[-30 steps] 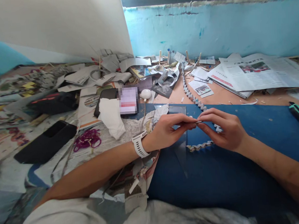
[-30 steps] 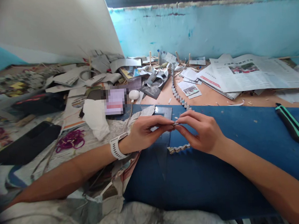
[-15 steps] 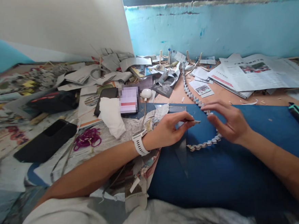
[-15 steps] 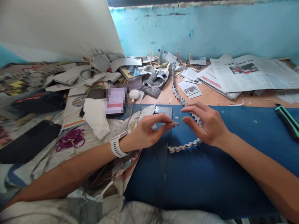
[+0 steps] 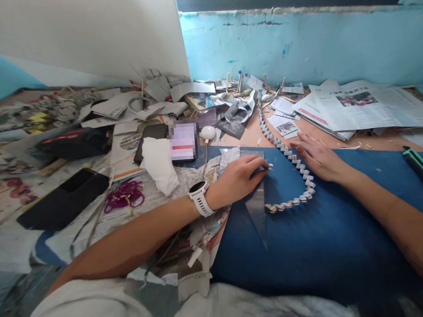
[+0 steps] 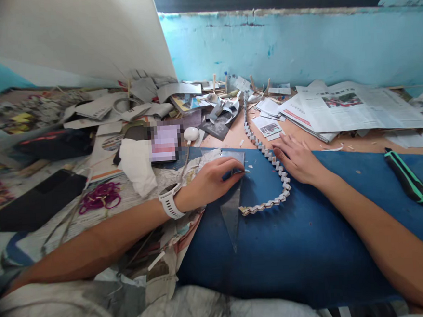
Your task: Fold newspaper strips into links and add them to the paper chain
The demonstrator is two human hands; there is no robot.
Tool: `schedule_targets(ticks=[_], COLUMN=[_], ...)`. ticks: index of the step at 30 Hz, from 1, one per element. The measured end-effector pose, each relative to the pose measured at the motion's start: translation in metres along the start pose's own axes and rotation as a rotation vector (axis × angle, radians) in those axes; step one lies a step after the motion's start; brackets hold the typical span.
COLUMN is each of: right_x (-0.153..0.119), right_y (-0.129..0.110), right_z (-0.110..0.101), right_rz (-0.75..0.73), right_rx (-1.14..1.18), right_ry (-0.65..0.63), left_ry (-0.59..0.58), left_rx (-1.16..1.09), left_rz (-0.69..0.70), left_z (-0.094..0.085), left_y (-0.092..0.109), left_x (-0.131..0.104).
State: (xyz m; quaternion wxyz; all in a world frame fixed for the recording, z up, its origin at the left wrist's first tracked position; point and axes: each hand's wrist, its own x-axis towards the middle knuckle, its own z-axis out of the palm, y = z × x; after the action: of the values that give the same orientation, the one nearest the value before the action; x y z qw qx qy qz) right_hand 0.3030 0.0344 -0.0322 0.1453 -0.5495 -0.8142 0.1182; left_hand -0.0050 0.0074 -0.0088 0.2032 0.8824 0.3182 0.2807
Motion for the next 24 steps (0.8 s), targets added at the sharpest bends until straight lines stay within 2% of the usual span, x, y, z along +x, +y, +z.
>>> schedule_targets(ticks=[3, 8, 14, 21, 24], right_x=[0.001, 0.008, 0.015, 0.014, 0.014], right_y=[0.002, 0.011, 0.019, 0.016, 0.015], right_z=[0.004, 0.006, 0.006, 0.001, 0.000], right_rz=[-0.004, -0.032, -0.014, -0.066, -0.122], right_rx=[-0.016, -0.068, -0.119, -0.124, -0.130], right_ry=[-0.024, 0.043, -0.023, 0.101, 0.225], left_ry=[-0.013, -0.051, -0.076, -0.079, -0.082], left_rx=[-0.009, -0.002, 0.002, -0.007, 0.001], left_rz=[-0.007, -0.026, -0.024, -0.025, -0.039], left_z=[0.001, 0.002, 0.002, 0.002, 0.001], left_y=[-0.001, -0.002, 0.001, 0.002, 0.003], left_x=[0.000, 0.000, 0.001, -0.001, -0.001])
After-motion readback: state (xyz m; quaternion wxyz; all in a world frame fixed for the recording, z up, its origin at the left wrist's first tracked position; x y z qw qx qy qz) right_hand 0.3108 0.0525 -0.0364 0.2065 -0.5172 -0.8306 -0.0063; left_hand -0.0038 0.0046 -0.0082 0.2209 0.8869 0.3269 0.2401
